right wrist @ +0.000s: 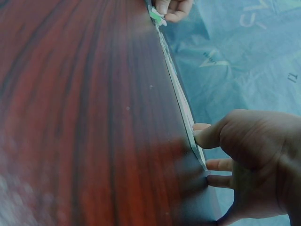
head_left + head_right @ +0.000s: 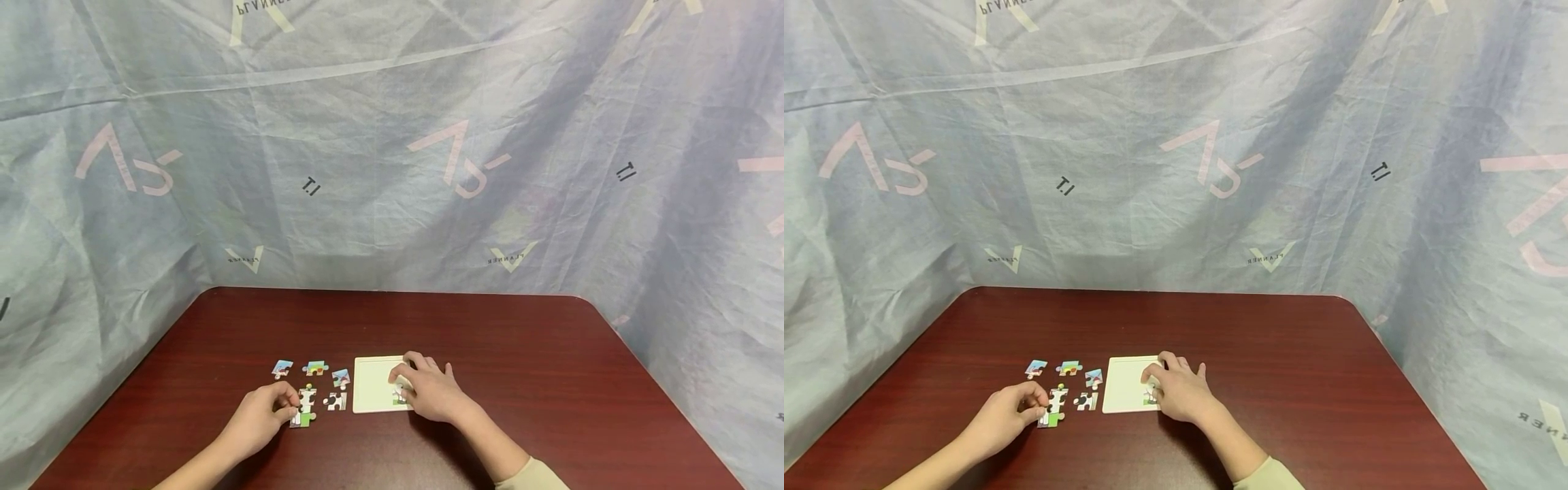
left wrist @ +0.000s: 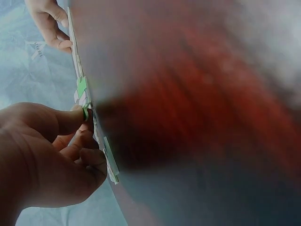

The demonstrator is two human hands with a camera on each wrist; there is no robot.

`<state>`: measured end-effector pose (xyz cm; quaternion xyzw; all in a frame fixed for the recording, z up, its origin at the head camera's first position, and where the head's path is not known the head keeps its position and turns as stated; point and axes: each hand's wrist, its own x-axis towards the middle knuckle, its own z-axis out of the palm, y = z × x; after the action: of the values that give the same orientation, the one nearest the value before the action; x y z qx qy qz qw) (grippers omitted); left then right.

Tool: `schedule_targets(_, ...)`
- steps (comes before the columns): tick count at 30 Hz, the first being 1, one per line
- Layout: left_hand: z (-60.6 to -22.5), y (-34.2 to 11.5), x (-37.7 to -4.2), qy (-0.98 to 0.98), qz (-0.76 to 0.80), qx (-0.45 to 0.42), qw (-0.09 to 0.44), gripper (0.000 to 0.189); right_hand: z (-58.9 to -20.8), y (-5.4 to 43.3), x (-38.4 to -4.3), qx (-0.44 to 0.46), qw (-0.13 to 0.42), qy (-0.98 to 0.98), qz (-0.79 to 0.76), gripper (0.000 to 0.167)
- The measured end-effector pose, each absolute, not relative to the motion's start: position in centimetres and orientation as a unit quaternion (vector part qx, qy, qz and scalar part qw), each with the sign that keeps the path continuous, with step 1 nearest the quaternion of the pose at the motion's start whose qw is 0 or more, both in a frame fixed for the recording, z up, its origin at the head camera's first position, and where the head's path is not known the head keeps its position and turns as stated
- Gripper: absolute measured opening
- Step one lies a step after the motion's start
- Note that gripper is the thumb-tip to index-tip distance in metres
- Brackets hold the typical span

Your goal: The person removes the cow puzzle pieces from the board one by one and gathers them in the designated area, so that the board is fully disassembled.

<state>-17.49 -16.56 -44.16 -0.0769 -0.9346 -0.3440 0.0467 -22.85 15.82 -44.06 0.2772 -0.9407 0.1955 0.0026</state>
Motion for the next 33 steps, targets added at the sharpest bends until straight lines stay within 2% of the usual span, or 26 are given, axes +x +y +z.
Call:
schedule_targets(21,-44.35,-16.94,-16.89,-0.940,-0.320,-0.099,0.060,0.024,-43.92,15.76,-22.87,0.278,0.003,-0.942,0.189,0.019)
schedule_targets(33,-44.22,-16.13,-16.73,-0.935,-0.328,-0.111,0.079,0.027,-43.55,16.25,-22.91,0.286,-0.032,-0.936,0.201,0.018)
